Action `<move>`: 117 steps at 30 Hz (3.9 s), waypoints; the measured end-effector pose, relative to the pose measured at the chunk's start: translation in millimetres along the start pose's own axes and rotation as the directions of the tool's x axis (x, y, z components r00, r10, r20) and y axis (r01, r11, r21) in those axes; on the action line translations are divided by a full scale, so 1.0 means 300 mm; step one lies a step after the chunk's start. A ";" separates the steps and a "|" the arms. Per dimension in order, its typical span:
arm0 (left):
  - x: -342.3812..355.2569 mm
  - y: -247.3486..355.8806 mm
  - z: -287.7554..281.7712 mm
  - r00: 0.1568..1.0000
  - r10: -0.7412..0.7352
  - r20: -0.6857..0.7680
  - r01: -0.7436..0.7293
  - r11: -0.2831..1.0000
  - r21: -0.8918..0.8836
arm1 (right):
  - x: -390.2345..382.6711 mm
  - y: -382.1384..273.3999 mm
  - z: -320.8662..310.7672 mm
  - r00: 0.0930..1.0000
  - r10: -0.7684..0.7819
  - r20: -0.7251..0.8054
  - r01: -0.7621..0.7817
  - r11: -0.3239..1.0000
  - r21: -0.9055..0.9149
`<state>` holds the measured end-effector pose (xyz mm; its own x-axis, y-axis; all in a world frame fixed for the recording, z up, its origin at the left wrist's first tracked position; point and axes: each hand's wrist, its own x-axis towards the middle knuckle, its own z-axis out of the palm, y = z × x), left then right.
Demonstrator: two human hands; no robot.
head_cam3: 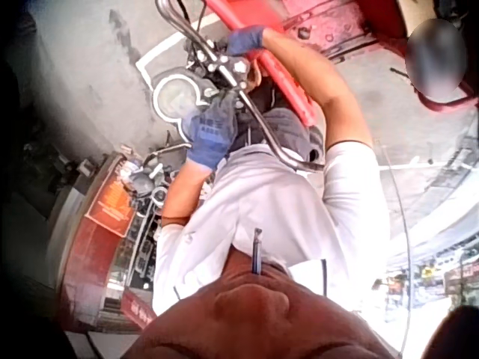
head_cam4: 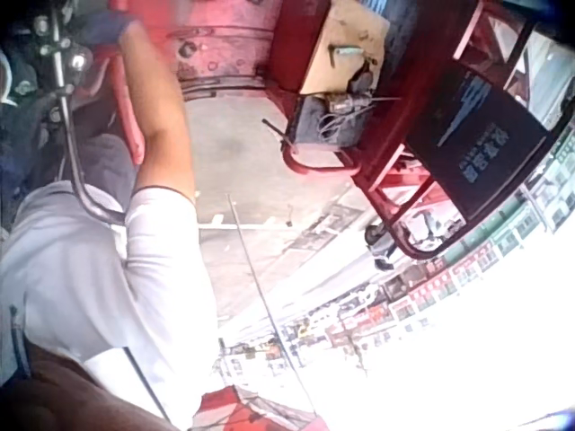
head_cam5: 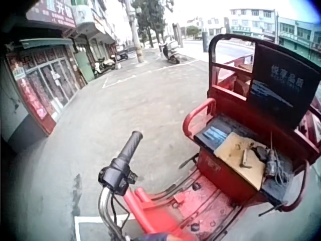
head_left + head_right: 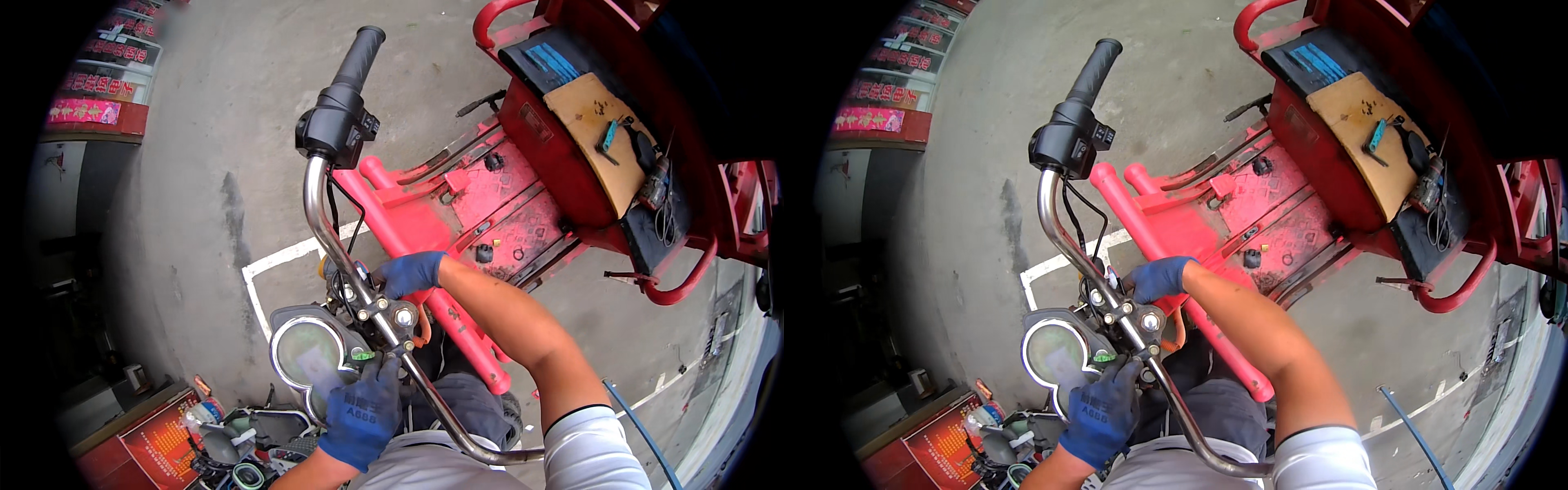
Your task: The person repairs the handlebar assembly of a red three-wheeled electric vehicle. They use a wrench to tighten bolts on the handlebar stem, then use a power drill to secure the handlebar grip. The person also adjusts the position of the handlebar and checks the controls.
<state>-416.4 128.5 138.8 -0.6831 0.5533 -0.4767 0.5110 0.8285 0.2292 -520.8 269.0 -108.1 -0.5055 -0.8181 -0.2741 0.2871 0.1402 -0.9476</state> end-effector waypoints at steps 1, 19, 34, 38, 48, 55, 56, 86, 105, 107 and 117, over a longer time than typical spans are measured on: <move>0.002 0.008 -0.005 1.000 -0.018 0.015 0.017 1.000 0.015 | -0.001 0.001 0.009 1.000 -0.002 -0.025 0.003 0.999 0.032; -0.057 -0.008 -0.050 0.997 0.029 -0.078 -0.053 0.945 -0.322 | -0.045 -0.001 -0.047 0.947 0.228 -0.226 -0.108 0.889 0.444; 0.004 -0.042 -0.133 0.991 0.065 -0.120 -0.086 0.980 -0.179 | -0.091 0.032 0.002 0.858 -0.051 -0.512 0.061 0.998 0.002; 0.016 -0.141 -0.278 0.949 -0.242 -0.201 0.137 0.894 -0.428 | 0.020 0.159 0.014 0.632 0.182 -0.754 0.083 0.951 0.299; 0.637 -0.862 0.094 0.803 0.247 0.542 0.268 0.663 -0.699 | -0.017 0.042 -0.021 0.674 0.179 -0.717 0.276 0.839 0.470; 0.842 -0.615 0.112 0.639 0.269 0.720 0.603 0.405 -0.687 | -0.102 0.077 -0.029 0.713 0.370 -0.596 0.424 0.450 0.786; 0.835 -0.631 0.119 0.659 0.311 0.685 0.532 0.451 -0.717 | -0.112 0.072 -0.033 0.733 0.352 -0.581 0.457 0.378 0.805; 0.804 -0.528 0.135 0.435 0.470 0.768 0.481 0.600 -0.639 | -0.062 -0.068 -0.075 0.680 0.358 -0.640 0.312 0.648 0.695; 0.777 -0.607 0.244 0.524 0.340 0.781 0.670 0.402 -0.624 | -0.149 0.006 -0.068 0.951 0.075 -0.300 -0.041 0.992 0.120; 0.782 -0.616 0.248 0.527 0.410 0.745 0.661 0.353 -0.662 | -0.168 0.003 -0.056 0.929 0.034 -0.369 0.023 0.989 0.148; 0.787 -0.595 0.251 0.529 0.422 0.736 0.587 0.445 -0.677 | -0.166 0.016 0.078 0.856 -0.200 -0.478 0.020 0.935 -0.355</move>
<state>-629.6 104.8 -78.6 0.2382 0.5781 -0.7805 -0.5267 0.7520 0.3963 -475.2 297.5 -95.1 -0.8785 -0.4614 -0.1238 -0.0303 0.3124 -0.9495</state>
